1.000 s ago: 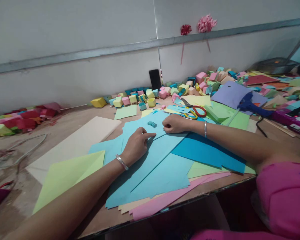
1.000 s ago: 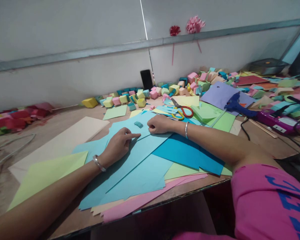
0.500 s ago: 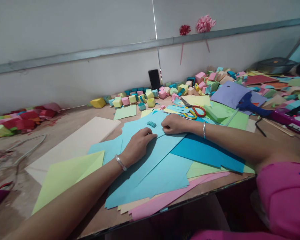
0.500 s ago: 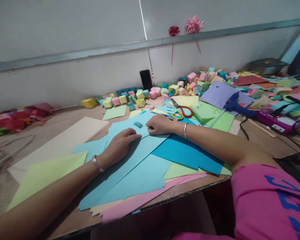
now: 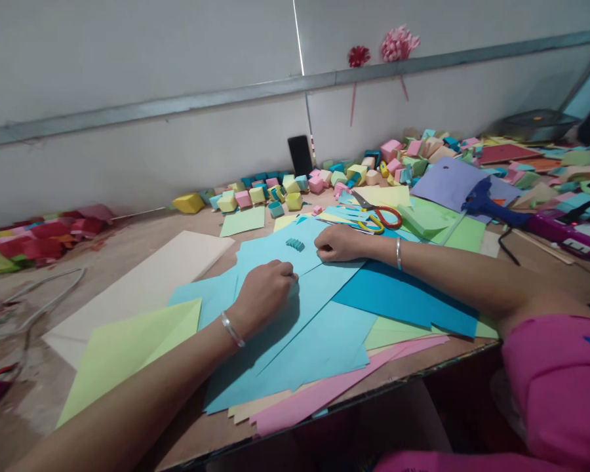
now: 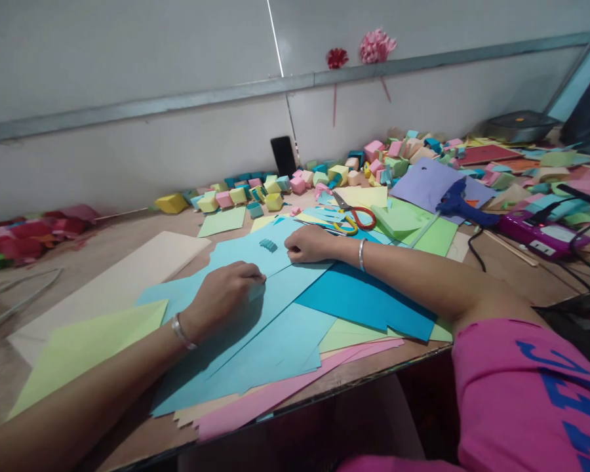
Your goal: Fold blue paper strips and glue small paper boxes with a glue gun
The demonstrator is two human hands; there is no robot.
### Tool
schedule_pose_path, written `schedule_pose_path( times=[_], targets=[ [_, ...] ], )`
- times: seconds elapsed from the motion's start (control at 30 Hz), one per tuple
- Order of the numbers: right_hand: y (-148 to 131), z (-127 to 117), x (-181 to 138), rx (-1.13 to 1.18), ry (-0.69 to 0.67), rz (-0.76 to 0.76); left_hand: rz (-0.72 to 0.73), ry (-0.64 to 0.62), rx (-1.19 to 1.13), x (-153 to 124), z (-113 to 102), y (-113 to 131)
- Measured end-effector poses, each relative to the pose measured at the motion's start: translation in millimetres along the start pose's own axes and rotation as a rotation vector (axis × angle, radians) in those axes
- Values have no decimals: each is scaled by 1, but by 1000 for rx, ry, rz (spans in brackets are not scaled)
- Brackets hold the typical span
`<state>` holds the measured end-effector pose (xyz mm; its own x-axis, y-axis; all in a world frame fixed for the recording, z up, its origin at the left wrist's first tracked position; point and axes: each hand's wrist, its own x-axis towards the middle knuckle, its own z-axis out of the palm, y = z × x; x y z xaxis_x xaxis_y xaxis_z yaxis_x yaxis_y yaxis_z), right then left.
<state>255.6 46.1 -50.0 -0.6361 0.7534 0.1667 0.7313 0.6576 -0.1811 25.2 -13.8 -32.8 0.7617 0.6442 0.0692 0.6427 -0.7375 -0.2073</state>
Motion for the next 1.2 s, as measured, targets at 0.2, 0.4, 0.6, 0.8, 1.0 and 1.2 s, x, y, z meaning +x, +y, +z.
schedule_pose_path(
  times=[0.2,0.4,0.6,0.8,1.0,1.2],
  targets=[
    [1,1,1,-2,-5,-6,-128,-224,182,-12,-24,35],
    [4,1,1,14,-1,-19,-286,-261,203,-17,-31,40],
    [3,0,1,-12,-16,-12,-170,37,193,-16,-15,33],
    [-4,-1,0,-179,37,19,-64,106,-28,-7,5,24],
    [-48,-5,-11,-435,111,-193,-64,45,-27,-6,4,22],
    [-87,-18,-30,-385,-258,-110,-56,14,-21,-5,2,22]
  ],
)
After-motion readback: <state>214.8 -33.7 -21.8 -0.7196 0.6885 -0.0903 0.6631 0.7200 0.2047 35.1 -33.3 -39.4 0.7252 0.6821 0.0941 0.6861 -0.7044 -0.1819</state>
